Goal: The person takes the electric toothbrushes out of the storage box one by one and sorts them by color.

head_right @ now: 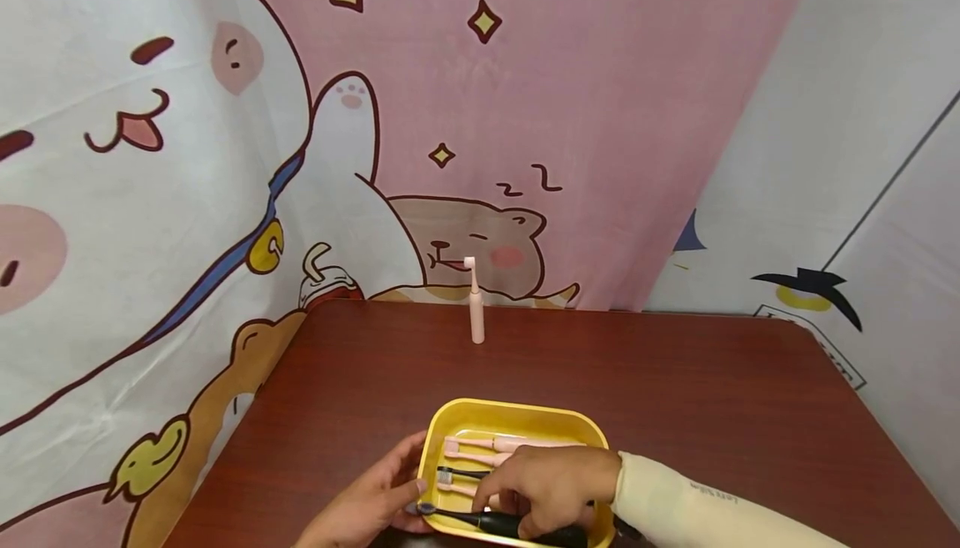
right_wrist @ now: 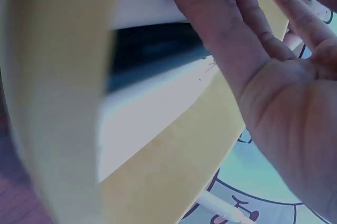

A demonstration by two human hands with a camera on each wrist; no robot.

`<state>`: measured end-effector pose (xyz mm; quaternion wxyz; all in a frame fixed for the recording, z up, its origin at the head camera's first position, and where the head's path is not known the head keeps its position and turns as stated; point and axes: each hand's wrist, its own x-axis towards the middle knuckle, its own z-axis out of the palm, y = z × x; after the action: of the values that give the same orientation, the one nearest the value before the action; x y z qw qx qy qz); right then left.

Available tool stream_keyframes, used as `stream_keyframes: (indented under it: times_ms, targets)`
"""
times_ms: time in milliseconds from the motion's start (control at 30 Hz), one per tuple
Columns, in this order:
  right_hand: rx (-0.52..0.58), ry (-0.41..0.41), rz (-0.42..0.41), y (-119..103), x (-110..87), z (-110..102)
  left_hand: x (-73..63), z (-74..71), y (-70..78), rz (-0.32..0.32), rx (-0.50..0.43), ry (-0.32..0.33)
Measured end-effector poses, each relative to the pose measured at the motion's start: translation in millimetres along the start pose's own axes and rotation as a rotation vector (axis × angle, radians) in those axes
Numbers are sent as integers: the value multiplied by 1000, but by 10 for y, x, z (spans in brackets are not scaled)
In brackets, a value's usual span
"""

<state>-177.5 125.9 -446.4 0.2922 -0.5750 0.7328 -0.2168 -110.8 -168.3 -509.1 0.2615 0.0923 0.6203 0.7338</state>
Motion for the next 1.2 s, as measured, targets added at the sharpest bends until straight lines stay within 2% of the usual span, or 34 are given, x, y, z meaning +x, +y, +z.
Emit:
stream_keyframes:
  times_ms: [133, 333, 500, 633, 800, 900, 1200]
  targets:
    - [18, 5, 22, -14, 0, -18, 3, -1, -1, 0, -1, 1]
    - [33, 12, -6, 13, -19, 11, -13, -1, -7, -16, -3, -1]
    - [112, 10, 36, -6, -63, -32, -19, 10, 23, -31, 0, 4]
    - [233, 24, 76, -26, -119, -93, -17, 7, 22, -31, 2, 11]
    - [352, 77, 44, -34, -180, -150, -14, 1, 6, -8, 6, -4]
    - [356, 124, 31, -30, -215, -170, -13, 2, 3, 6, 13, -12]
    - [425, 225, 89, -69, -341, -244, -13, 3, 9, -13, -4, -2]
